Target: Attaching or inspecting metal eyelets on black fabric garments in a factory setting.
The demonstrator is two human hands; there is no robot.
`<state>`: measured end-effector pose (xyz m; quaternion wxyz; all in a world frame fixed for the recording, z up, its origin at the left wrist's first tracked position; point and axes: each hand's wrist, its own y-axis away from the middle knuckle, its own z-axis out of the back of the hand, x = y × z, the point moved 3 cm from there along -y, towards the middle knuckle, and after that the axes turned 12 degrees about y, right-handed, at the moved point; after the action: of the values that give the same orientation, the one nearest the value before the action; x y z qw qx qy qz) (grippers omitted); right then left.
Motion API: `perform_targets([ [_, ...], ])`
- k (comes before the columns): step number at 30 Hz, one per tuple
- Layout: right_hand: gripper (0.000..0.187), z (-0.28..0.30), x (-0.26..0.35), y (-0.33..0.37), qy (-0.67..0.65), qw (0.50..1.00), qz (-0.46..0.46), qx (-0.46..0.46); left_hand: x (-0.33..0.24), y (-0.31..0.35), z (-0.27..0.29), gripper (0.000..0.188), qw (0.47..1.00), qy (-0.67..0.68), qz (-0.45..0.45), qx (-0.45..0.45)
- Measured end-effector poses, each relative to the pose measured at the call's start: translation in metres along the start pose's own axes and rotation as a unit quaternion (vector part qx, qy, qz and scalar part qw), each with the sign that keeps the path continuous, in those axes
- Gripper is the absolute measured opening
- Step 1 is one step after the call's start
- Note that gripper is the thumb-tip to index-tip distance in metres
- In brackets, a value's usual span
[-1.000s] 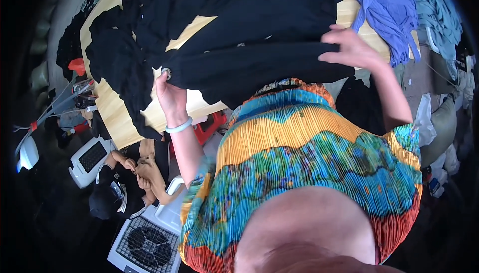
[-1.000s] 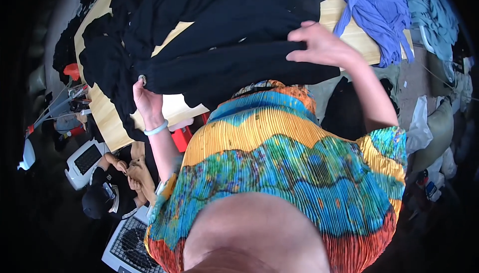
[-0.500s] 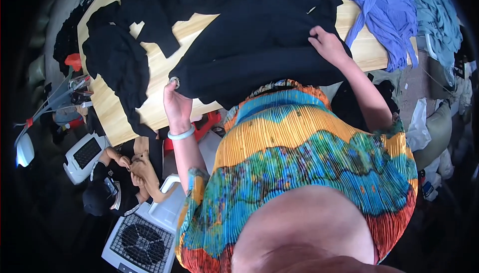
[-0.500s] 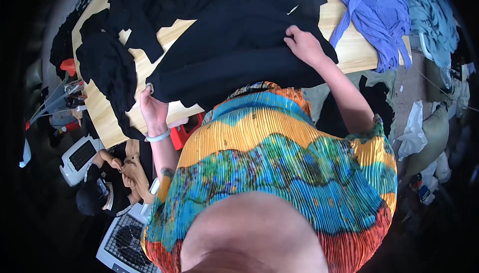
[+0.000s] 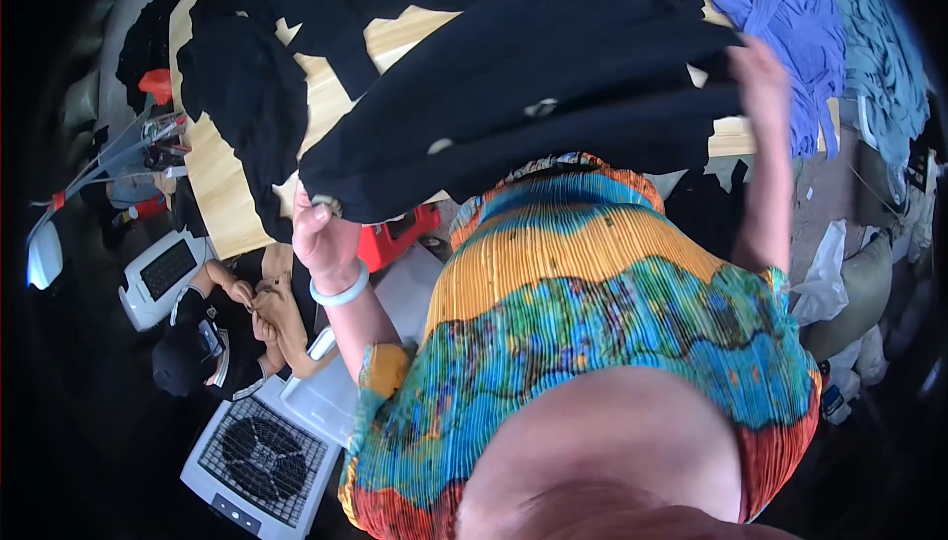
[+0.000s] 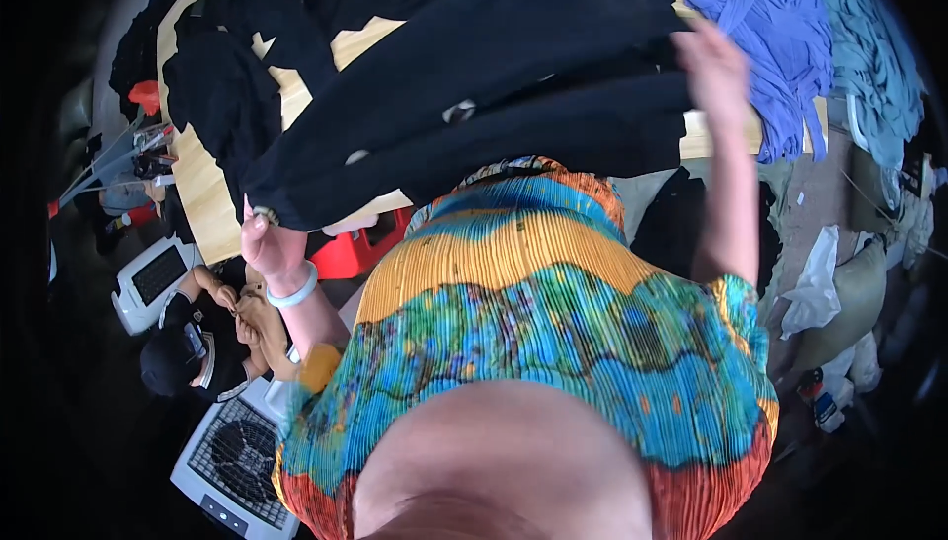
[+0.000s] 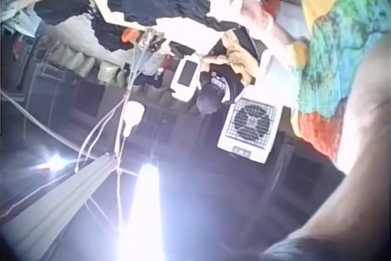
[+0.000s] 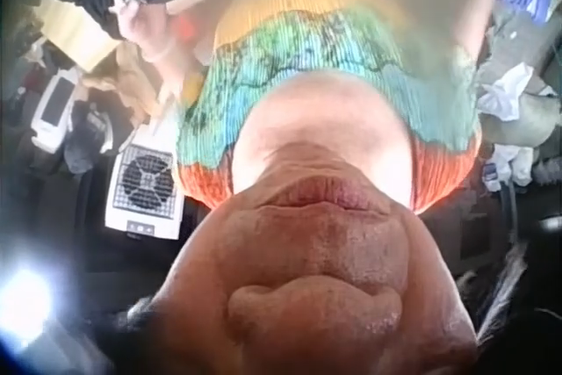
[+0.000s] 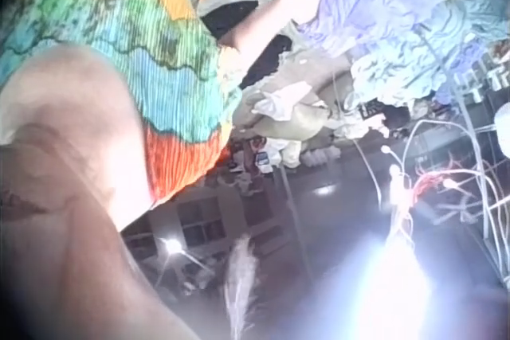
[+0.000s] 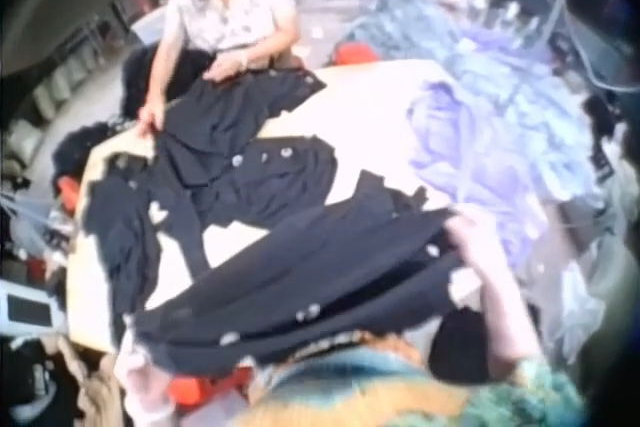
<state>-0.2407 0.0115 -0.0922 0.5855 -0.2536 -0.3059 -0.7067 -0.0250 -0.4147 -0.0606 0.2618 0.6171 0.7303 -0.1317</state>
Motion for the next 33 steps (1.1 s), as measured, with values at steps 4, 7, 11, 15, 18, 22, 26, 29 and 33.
perform_targets([
  [4, 0.022, 0.074, 0.049, 0.011, -0.052, 0.978, 0.169, -0.109, 0.035, 0.011, 0.034, 0.049, 0.990, 0.103, 0.063, -0.077],
  [7, 0.023, 0.038, 0.052, -0.029, 0.047, 0.960, 0.265, -0.082, 0.113, -0.007, 0.083, 0.018, 0.960, -0.002, 0.160, -0.229],
  [11, 0.026, -0.073, 0.000, -0.073, 0.386, 0.896, 0.218, -0.006, 0.160, -0.017, 0.121, 0.013, 0.935, 0.004, 0.223, -0.274],
  [15, 0.029, -0.134, -0.029, -0.034, 0.477, 0.840, 0.236, 0.105, 0.145, -0.015, 0.120, 0.009, 0.958, -0.036, 0.179, -0.220],
  [18, 0.028, -0.174, 0.001, 0.028, 0.248, 0.848, 0.437, 0.169, 0.136, -0.012, 0.112, 0.011, 0.933, -0.135, 0.244, -0.227],
  [22, 0.026, -0.205, 0.031, 0.074, 0.243, 0.808, 0.475, 0.250, 0.116, -0.027, 0.101, 0.022, 0.779, -0.566, 0.115, -0.245],
  [26, 0.021, -0.203, 0.037, 0.091, 0.232, 0.823, 0.440, 0.275, 0.123, -0.059, 0.067, 0.031, 0.668, -0.726, -0.162, -0.031],
  [29, 0.019, -0.205, 0.038, 0.102, 0.220, 0.820, 0.444, 0.285, 0.151, -0.095, 0.062, 0.030, 0.652, -0.752, -0.053, 0.076],
  [33, 0.015, -0.212, 0.036, 0.110, 0.228, 0.820, 0.431, 0.300, 0.168, -0.119, 0.069, 0.022, 0.633, -0.756, 0.105, 0.129],
])
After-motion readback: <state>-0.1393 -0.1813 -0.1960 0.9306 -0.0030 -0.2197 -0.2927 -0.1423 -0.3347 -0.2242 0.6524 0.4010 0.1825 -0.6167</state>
